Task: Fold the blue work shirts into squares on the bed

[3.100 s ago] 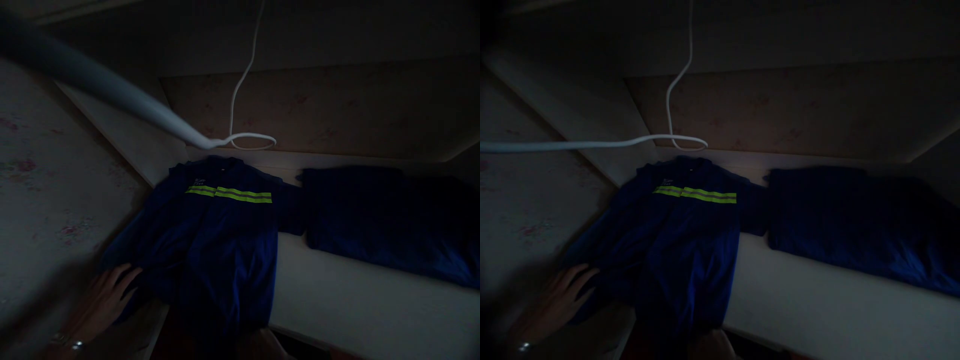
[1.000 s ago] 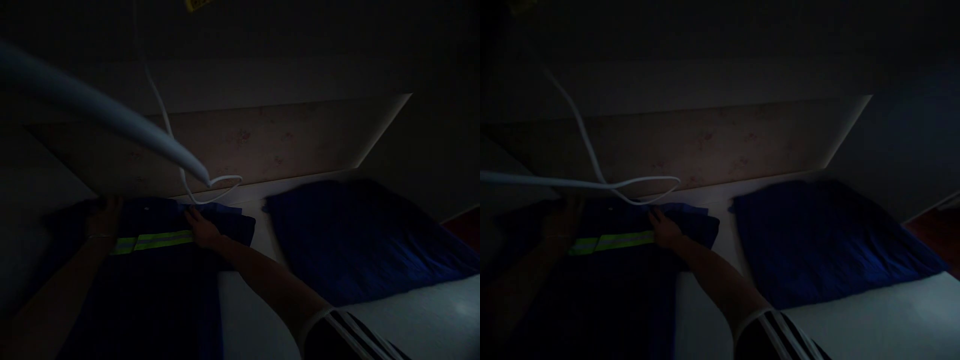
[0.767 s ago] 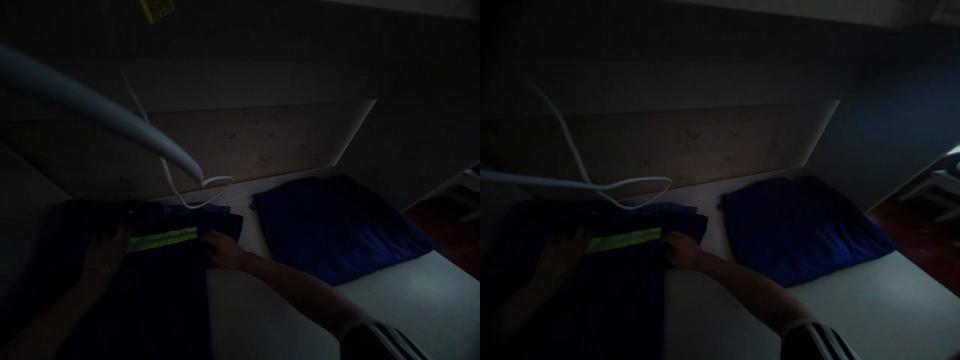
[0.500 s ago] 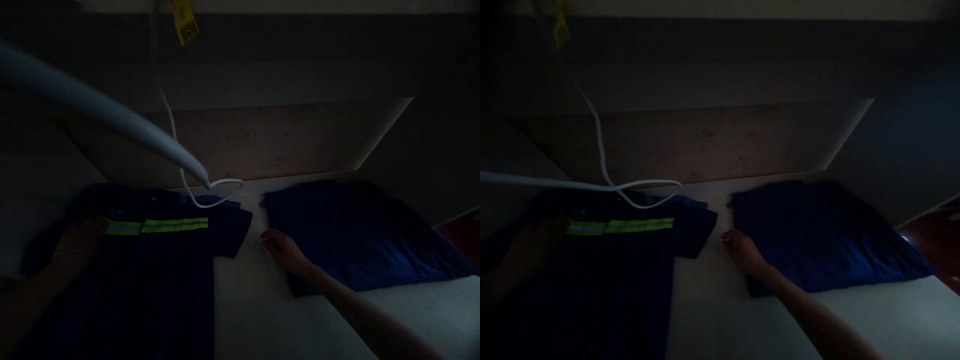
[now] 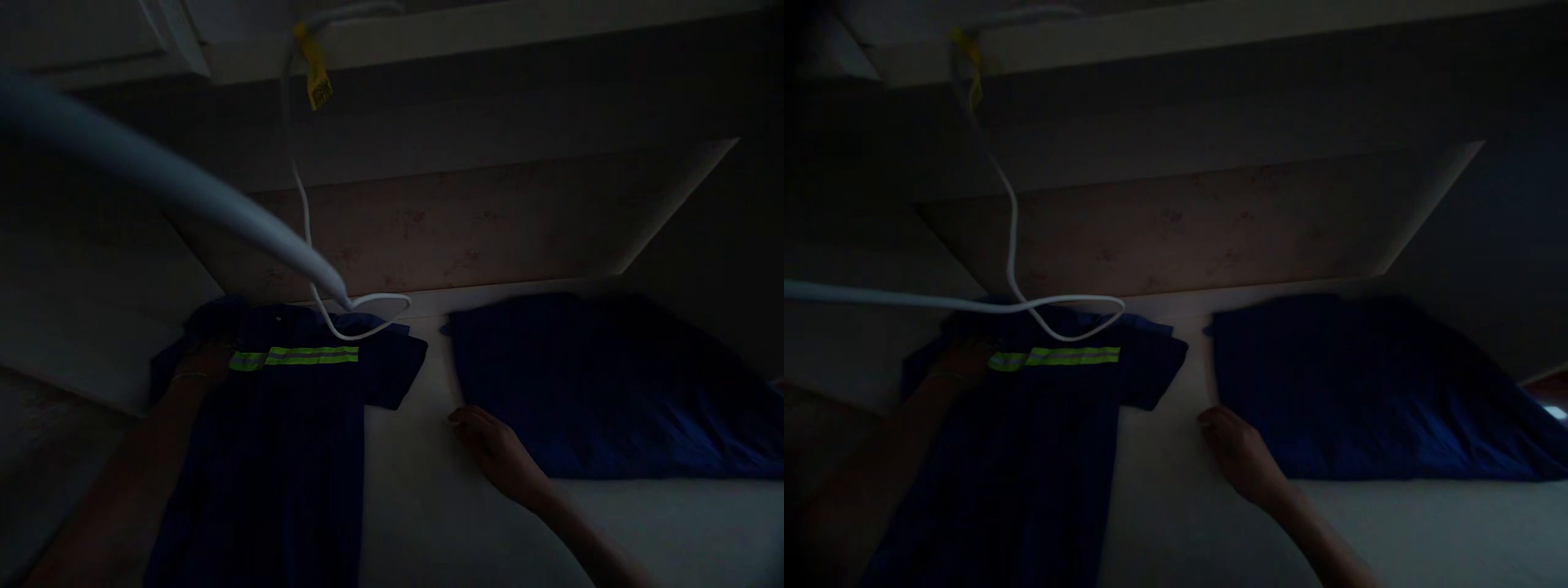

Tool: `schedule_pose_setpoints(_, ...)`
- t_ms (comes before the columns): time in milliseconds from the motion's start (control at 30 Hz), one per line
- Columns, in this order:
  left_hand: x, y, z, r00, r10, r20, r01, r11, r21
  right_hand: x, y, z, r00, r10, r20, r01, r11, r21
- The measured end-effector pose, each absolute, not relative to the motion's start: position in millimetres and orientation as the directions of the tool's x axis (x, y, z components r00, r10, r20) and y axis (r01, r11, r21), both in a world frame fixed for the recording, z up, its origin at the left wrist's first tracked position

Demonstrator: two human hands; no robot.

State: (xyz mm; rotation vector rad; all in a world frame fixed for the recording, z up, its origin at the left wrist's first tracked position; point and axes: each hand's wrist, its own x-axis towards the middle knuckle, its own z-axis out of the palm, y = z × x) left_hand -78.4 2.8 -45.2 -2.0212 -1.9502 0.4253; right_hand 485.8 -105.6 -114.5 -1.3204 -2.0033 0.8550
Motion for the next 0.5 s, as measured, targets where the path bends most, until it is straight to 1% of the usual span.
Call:
schedule_pose_setpoints(67,-72.4,1.4,-44.6,0.074,0.997,0.000,0.880,-0.065,-0.470,500.2,-111.1,-110.6,-0.297,0.947,0.123,0.568,0.279,-0.774)
schedule_pose_setpoints(133,-62.1,0.5,-49.3,0.099,0.995,-0.031,0.862,-0.102,-0.496,524.4,-111.1,-109.2,-0.226,0.965,0.135,0.589,0.246,-0.770)
schedule_pose_setpoints(200,-45.2,-2.2,-59.8,0.106,0.992,-0.066,0.879,-0.125,-0.459,558.7,-103.2,-109.5,-0.126,0.983,0.133,0.608,0.182,-0.773)
schedule_pose_setpoints(267,-19.2,-9.7,-73.6,0.125,0.987,-0.102,0.917,-0.154,-0.368,601.9,-87.4,-109.8,0.005,0.996,0.091,0.627,0.067,-0.776)
schedule_pose_setpoints(333,18.5,-22.9,-85.5,0.147,0.981,-0.127,0.960,-0.172,-0.221,649.9,-66.1,-108.9,0.130,0.990,0.057,0.689,-0.049,-0.723)
schedule_pose_setpoints(367,42.1,-31.0,-89.2,0.157,0.978,-0.135,0.977,-0.174,-0.122,673.7,-54.3,-107.7,0.181,0.982,0.061,0.747,-0.097,-0.657)
schedule_pose_setpoints(433,97.6,-46.9,-90.5,0.168,0.975,-0.148,0.980,-0.149,0.131,716.5,-30.5,-104.5,0.257,0.963,0.084,0.863,-0.189,-0.469)
schedule_pose_setpoints(500,159.9,-57.4,-86.3,0.209,0.957,-0.202,0.908,-0.113,0.402,749.2,-8.5,-100.8,0.305,0.949,0.077,0.919,-0.273,-0.284)
